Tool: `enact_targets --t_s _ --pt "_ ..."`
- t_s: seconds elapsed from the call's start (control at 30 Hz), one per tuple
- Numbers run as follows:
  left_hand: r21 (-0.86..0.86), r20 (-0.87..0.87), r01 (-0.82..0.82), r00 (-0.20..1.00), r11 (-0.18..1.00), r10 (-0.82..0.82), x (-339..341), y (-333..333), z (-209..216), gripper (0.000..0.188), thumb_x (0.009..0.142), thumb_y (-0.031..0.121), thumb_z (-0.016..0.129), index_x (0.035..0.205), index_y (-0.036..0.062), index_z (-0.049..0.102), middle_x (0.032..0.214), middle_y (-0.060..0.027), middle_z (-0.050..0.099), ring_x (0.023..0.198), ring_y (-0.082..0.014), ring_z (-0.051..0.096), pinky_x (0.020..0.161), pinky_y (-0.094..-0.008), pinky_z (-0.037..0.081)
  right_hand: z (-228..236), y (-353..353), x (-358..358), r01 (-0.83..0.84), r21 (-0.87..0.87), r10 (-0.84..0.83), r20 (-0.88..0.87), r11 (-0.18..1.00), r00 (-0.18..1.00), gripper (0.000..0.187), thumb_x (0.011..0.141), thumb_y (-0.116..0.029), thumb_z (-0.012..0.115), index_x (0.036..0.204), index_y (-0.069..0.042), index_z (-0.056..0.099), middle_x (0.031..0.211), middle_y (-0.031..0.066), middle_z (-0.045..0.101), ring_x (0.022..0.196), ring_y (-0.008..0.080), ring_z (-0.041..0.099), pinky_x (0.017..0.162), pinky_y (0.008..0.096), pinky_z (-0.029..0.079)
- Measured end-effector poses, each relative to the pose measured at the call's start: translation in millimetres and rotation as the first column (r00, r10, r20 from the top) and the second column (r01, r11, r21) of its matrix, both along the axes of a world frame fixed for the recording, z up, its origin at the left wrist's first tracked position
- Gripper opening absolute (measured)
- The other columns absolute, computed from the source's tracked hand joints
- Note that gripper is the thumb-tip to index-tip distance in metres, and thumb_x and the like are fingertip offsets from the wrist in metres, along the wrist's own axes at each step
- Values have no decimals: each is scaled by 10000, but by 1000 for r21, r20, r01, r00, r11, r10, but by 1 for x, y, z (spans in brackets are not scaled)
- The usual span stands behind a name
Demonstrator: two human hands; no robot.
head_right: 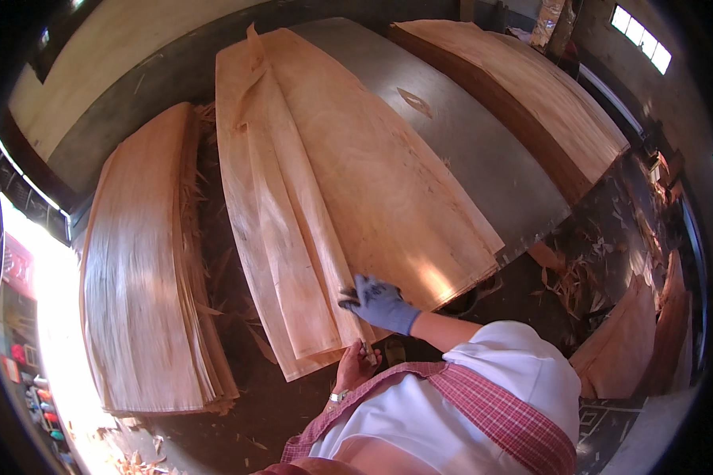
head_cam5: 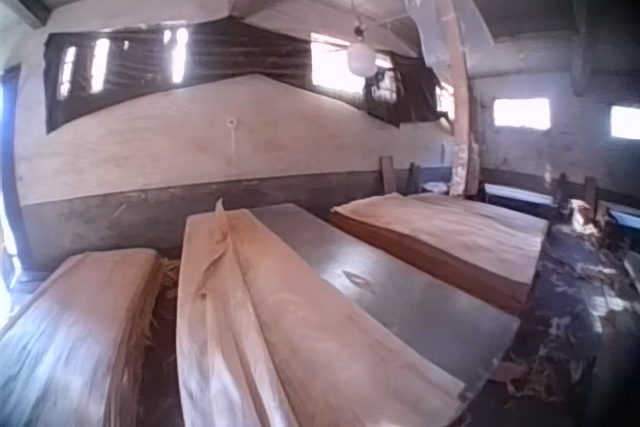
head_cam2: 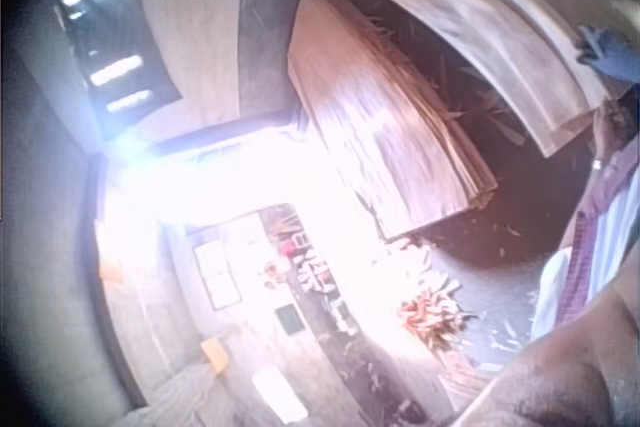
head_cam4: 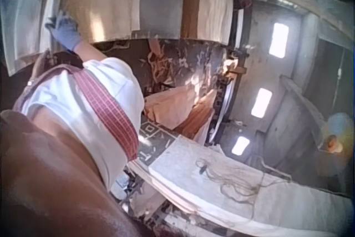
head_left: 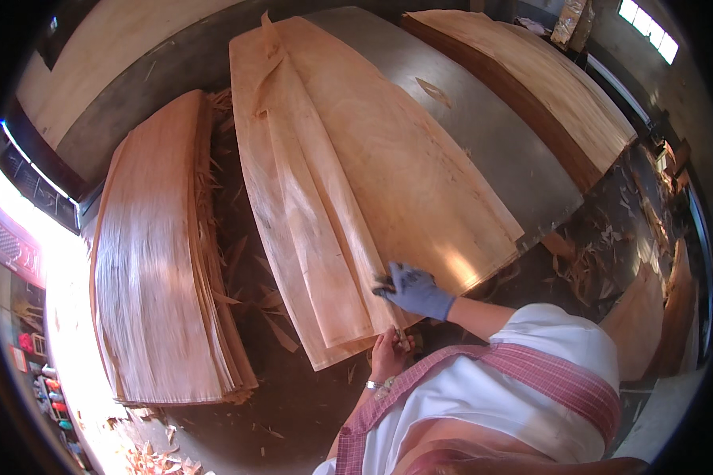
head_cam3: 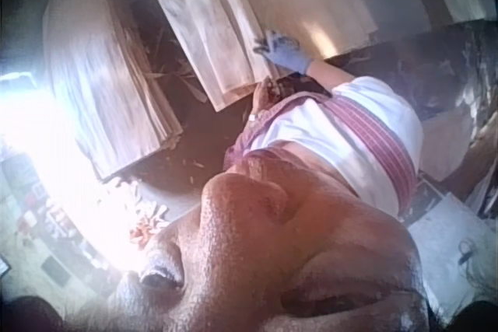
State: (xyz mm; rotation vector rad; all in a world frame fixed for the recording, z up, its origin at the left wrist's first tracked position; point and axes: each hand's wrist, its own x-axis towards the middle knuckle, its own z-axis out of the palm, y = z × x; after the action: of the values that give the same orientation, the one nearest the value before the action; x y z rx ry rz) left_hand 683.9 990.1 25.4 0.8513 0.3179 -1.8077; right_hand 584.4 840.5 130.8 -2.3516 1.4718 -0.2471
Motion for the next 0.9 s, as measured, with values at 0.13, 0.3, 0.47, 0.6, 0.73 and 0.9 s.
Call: enact_targets --t_s 0.13,0.3,0.47,0.6,0.73,0.9 --pt "-120 -119 112 985 986 -127 -9 -12 35 169 1010 174 512 984 26 589 881 -110 642 837 -278 640 750 -421 539 -24 39 -30 92 376 -176 196 922 965 479 925 -475 614 923 3 637 856 174 672 754 269 633 693 385 509" --pt "-335 -129 257 940 906 -315 19 4 64 337 1002 309 534 1175 21 560 1160 -112 610 1076 -257 589 955 -427 474 -18 46 -25 129 557 -495 577 820 650 372 930 -346 664 926 25 651 776 106 656 722 137 535 689 357 479" --pt "-298 -244 -194 962 935 122 44 45 42 570 973 476 540 1352 53 492 1357 -128 533 1261 -277 507 1102 -479 387 8 48 -34 231 518 -525 543 824 655 353 932 -344 657 841 -3 640 611 6 545 540 109 540 498 324 461" --pt "-111 -72 -576 817 810 572 58 41 29 480 967 434 567 1266 58 563 1265 -94 619 1158 -236 594 991 -422 495 26 42 -47 169 641 -619 584 748 525 347 928 -350 665 793 -33 623 596 -10 522 498 85 512 441 289 421" --pt "-189 34 -601 786 777 617 66 28 14 310 948 330 632 1152 96 644 1138 -38 699 1003 -187 674 870 -341 564 86 22 -72 131 714 -675 561 687 479 343 897 -382 699 753 -85 606 590 -40 498 482 71 471 439 258 393" --pt "-322 -169 -462 887 826 431 2 16 73 387 916 402 654 1159 101 650 1200 -58 676 1126 -225 616 972 -430 497 106 -25 -166 109 672 -656 653 733 378 283 876 -359 719 854 -98 612 675 -50 506 529 58 469 464 235 392"
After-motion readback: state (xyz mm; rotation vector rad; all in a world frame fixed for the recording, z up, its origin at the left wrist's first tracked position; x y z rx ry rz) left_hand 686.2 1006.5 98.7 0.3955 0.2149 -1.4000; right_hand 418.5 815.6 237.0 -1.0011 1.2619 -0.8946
